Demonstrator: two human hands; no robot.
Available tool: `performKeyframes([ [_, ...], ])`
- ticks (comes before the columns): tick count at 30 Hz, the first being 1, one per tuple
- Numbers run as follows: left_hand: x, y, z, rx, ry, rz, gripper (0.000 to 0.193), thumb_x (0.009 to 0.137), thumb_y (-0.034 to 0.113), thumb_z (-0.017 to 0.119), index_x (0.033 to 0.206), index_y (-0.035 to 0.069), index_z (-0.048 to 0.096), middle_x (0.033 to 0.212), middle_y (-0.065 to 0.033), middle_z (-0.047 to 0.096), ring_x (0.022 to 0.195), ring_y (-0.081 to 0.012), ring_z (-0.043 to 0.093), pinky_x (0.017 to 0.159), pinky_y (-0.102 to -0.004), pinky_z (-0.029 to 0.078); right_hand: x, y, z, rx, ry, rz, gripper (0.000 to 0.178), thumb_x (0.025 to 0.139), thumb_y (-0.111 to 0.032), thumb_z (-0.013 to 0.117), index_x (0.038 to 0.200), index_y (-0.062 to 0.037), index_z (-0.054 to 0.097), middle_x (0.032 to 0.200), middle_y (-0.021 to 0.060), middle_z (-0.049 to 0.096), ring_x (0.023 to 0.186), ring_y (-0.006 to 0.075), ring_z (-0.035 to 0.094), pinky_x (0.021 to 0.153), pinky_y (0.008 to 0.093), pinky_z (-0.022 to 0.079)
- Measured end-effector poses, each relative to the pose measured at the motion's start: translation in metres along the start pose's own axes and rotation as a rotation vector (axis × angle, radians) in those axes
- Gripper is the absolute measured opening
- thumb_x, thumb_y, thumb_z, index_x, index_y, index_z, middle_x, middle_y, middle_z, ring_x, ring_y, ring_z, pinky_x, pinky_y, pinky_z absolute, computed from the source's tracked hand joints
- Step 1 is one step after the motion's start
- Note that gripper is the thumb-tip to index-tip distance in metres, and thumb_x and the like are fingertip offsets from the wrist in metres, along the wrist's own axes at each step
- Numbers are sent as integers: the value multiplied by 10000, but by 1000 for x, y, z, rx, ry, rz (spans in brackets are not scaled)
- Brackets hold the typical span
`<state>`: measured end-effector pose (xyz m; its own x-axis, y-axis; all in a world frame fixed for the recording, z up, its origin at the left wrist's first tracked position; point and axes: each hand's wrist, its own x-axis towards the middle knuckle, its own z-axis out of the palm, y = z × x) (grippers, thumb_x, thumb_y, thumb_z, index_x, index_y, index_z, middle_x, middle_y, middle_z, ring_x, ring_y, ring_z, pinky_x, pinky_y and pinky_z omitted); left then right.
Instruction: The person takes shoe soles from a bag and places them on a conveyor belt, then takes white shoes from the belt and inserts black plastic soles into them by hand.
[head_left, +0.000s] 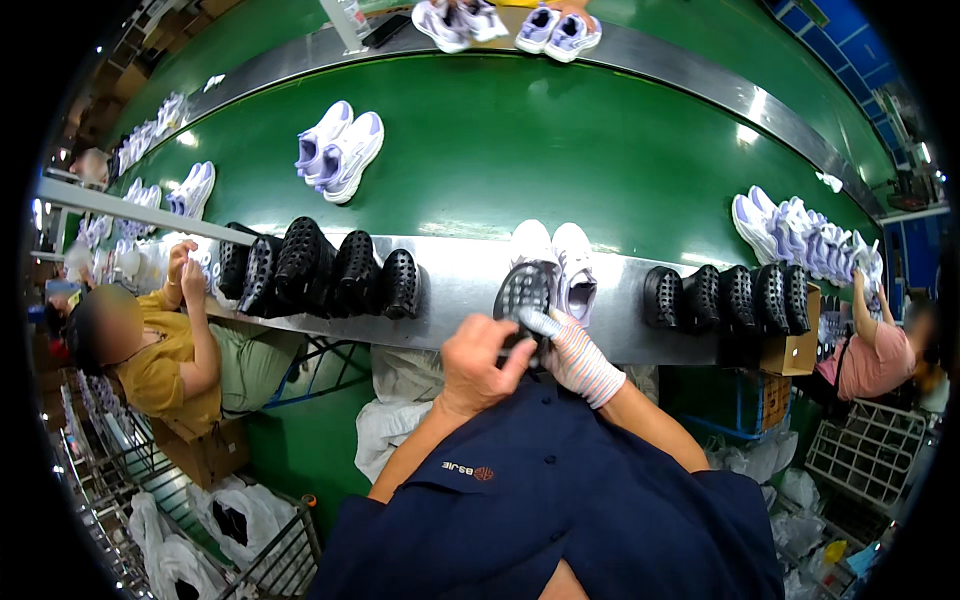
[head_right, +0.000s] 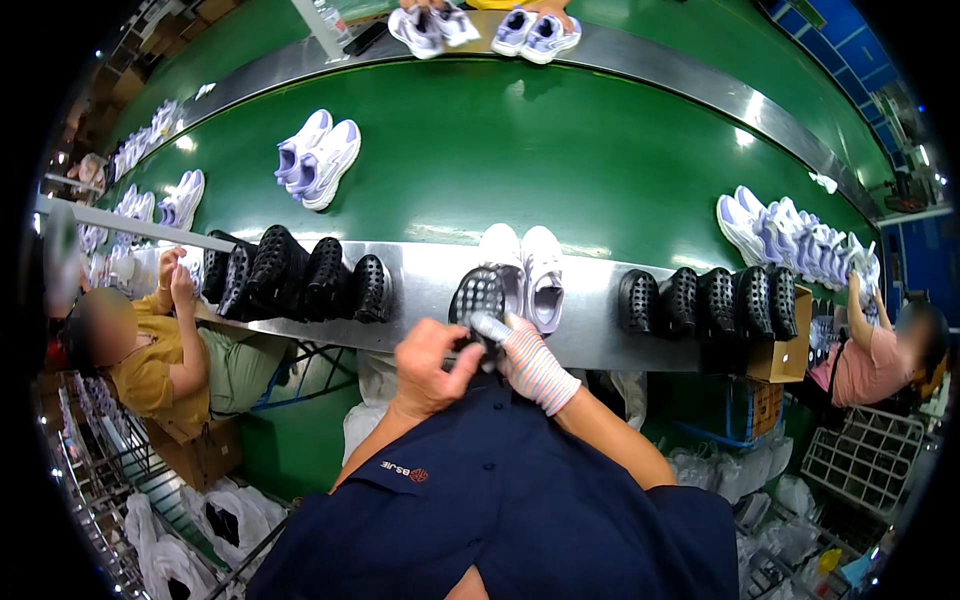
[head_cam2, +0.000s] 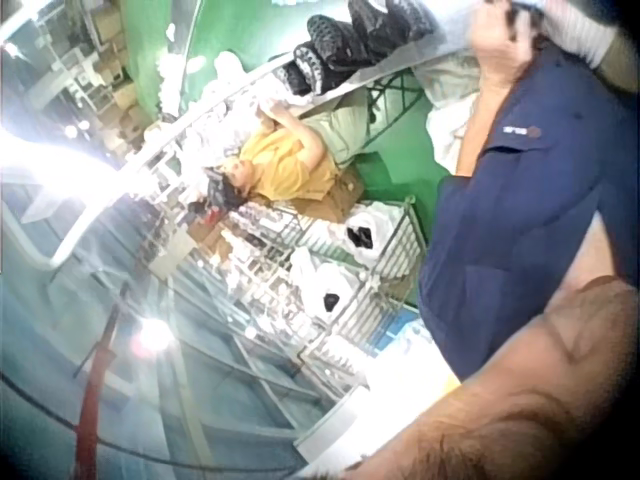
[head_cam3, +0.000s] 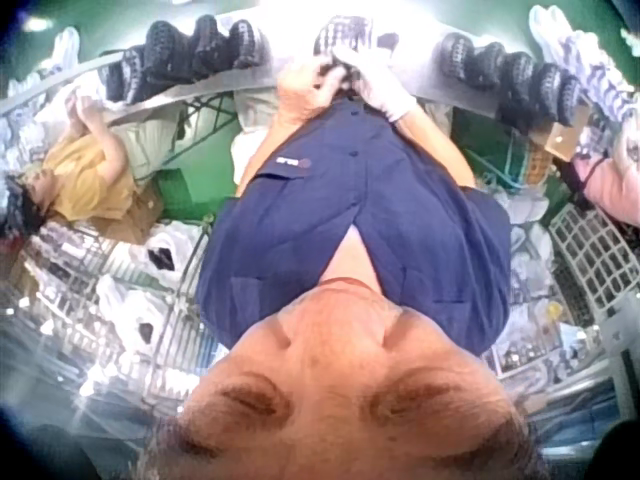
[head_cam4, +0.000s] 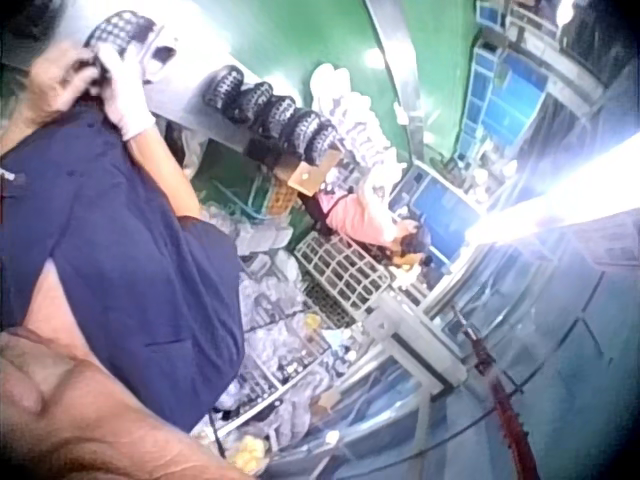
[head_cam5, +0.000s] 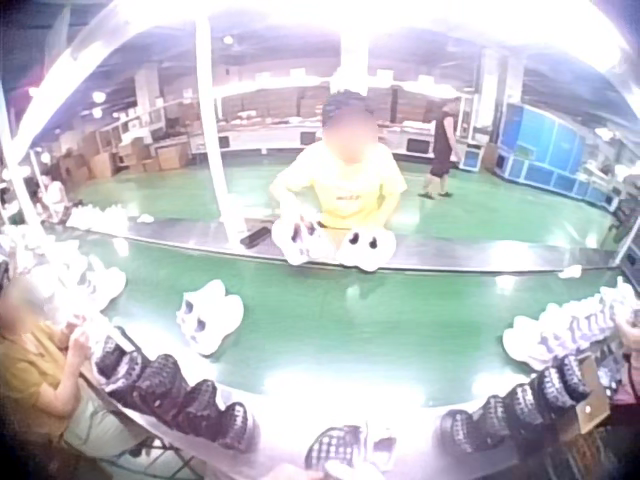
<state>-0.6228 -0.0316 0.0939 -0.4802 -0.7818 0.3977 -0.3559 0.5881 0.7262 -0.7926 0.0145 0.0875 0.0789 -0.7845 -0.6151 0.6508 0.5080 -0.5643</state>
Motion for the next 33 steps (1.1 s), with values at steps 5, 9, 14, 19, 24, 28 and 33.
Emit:
performKeyframes([
  [5, 30, -30, 30, -565, -124, -530, 387, 911, 201, 728, 1228, -8, 656, 1136, -105, 668, 1029, -193, 612, 851, -287, 491, -18, 7, -25, -32, -209, 266, 313, 922, -319, 715, 1159, -120, 664, 869, -24, 677, 663, 88, 598, 475, 231, 404],
  [9, 29, -46, 57, -732, -156, -672, 141, 923, 91, 696, 1008, -16, 727, 903, -25, 714, 843, -105, 610, 795, -261, 491, -28, 8, -13, -1305, 263, -540, 537, 918, -484, 681, 1142, 3, 651, 929, 198, 718, 830, 338, 710, 668, 425, 562],
  [14, 22, -46, 90, -716, -27, -766, 114, 914, 71, 698, 969, -23, 733, 831, -21, 700, 750, -72, 581, 678, -243, 472, -46, 5, -14, -1621, 305, -301, 685, 891, -634, 651, 988, 43, 612, 819, 244, 693, 837, 450, 683, 756, 508, 547],
  [19, 16, -54, 110, -527, -11, -760, 212, 890, 120, 725, 1047, -22, 716, 862, -82, 692, 753, -171, 603, 698, -328, 491, -40, 7, -30, -1605, 340, -182, 628, 933, -591, 623, 941, 37, 621, 789, 261, 685, 819, 453, 683, 743, 516, 545],
  [24, 46, -61, 109, 109, -17, -255, 381, 833, 197, 780, 1083, -65, 661, 1119, -226, 641, 1048, -399, 588, 944, -469, 477, -18, -15, -37, -1706, 418, -9, 529, 941, -531, 630, 942, -7, 704, 898, 234, 724, 894, 417, 707, 810, 499, 557],
  [28, 62, -97, 112, 169, -223, 49, 263, 824, 108, 750, 997, -65, 654, 1100, -249, 658, 1069, -427, 600, 961, -486, 481, 12, -27, -33, -1744, 435, 21, 360, 946, -354, 643, 1014, -10, 722, 955, 231, 737, 928, 398, 722, 826, 485, 568],
  [33, 67, -87, 113, 23, -309, 146, 158, 829, 57, 703, 914, -52, 627, 1012, -263, 657, 1069, -442, 601, 930, -498, 490, 65, 7, -41, -1861, 509, -221, 214, 911, -115, 581, 1071, -6, 671, 899, 197, 735, 875, 349, 746, 706, 459, 603],
])
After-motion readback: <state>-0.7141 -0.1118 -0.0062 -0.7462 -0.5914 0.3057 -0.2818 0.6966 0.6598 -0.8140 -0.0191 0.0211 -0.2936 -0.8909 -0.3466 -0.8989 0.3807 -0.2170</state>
